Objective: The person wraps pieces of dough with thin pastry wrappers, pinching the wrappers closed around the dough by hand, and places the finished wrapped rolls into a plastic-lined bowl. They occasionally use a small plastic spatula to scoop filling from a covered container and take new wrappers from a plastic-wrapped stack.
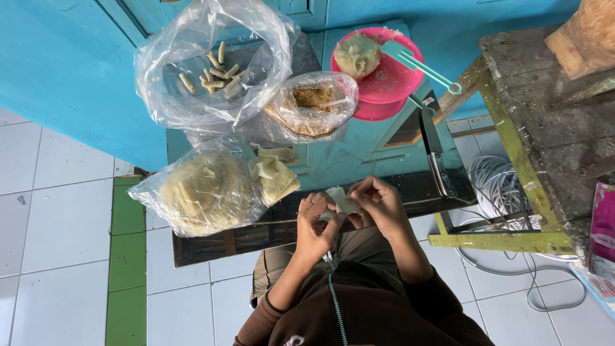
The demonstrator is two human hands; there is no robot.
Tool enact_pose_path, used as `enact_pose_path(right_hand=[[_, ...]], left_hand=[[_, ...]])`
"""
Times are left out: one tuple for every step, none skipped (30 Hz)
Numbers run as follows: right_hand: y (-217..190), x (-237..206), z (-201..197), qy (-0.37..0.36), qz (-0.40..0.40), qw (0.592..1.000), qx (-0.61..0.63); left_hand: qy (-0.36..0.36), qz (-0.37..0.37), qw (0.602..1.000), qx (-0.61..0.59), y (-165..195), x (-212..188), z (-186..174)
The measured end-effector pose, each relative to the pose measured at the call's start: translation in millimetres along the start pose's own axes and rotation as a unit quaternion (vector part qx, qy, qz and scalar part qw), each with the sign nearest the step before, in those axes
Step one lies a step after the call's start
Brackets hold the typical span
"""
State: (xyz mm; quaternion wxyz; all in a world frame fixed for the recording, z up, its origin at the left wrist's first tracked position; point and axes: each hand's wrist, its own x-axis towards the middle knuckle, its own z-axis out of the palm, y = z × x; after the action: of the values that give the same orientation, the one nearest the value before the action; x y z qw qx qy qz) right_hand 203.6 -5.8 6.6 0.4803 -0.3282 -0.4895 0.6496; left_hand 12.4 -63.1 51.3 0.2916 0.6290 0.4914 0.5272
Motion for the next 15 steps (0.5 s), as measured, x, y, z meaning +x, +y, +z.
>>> enact_pose_path(right_hand=[[0.4, 1.1, -0.1, 0.017, 0.011, 0.999, 0.032], [0.8, 1.9, -0.1, 0.034, 0.021, 0.997, 0.063], [1.3, 2.5, -0.1, 0.043, 0.027, 0.995, 0.088], [2.1, 2.9, 0.5, 0.052, 0.032, 0.992, 0.112], [2.8, 3.0, 1.2, 0.062, 0.038, 0.988, 0.137], [3.5, 2.8, 2.3, 0.072, 0.004, 0.994, 0.08], [4.5, 1.9, 4.2, 0.081, -0.029, 0.996, 0.023], [5.3, 0.5, 6.6, 0.09, -0.062, 0.993, -0.034], [5.7, -1.2, 9.5, 0.099, -0.083, 0.988, -0.086], [6.1, -3.6, 13.6, 0.109, -0.103, 0.979, -0.138], [5.8, -5.1, 17.6, 0.118, -0.122, 0.967, -0.19], [5.2, -6.5, 22.9, 0.123, -0.14, 0.959, -0.212], [4.1, -8.7, 28.8, 0.127, -0.158, 0.951, -0.234], [0.5, -10.5, 32.3, 0.132, -0.176, 0.941, -0.257], [-4.9, -11.0, 33.9, 0.122, -0.184, 0.935, -0.278]], left_hand=[[0.006, 0.004, 1.0, -0.003, -1.1, -0.6, 0.0], [0.004, -0.004, 1.0, 0.002, -2.1, -0.7, 0.3], [0.002, -0.011, 1.0, 0.007, -2.6, -0.8, 0.5], [0.0, -0.019, 1.0, 0.012, -2.7, -1.1, 0.3], [-0.003, -0.022, 1.0, 0.004, -2.5, -0.8, 0.3], [-0.006, -0.025, 1.0, -0.004, -1.9, -0.2, 0.2], [-0.01, -0.029, 0.999, -0.012, -1.1, 0.3, 0.0], [-0.012, -0.047, 0.998, -0.039, -0.4, 0.8, -0.8], [-0.014, -0.066, 0.996, -0.067, 0.2, 1.5, -1.4], [-0.016, -0.085, 0.992, -0.095, 0.4, 2.1, -1.6], [-0.01, -0.066, 0.996, -0.064, 0.2, 3.3, -0.2], [-0.005, -0.046, 0.998, -0.034, -0.6, 4.1, 2.0], [0.0, -0.027, 1.0, -0.003, -1.7, 3.8, 4.4], [-0.002, -0.052, 0.999, -0.011, -3.4, 3.0, 7.4], [-0.003, -0.076, 0.997, -0.019, -6.0, 2.7, 10.6]])
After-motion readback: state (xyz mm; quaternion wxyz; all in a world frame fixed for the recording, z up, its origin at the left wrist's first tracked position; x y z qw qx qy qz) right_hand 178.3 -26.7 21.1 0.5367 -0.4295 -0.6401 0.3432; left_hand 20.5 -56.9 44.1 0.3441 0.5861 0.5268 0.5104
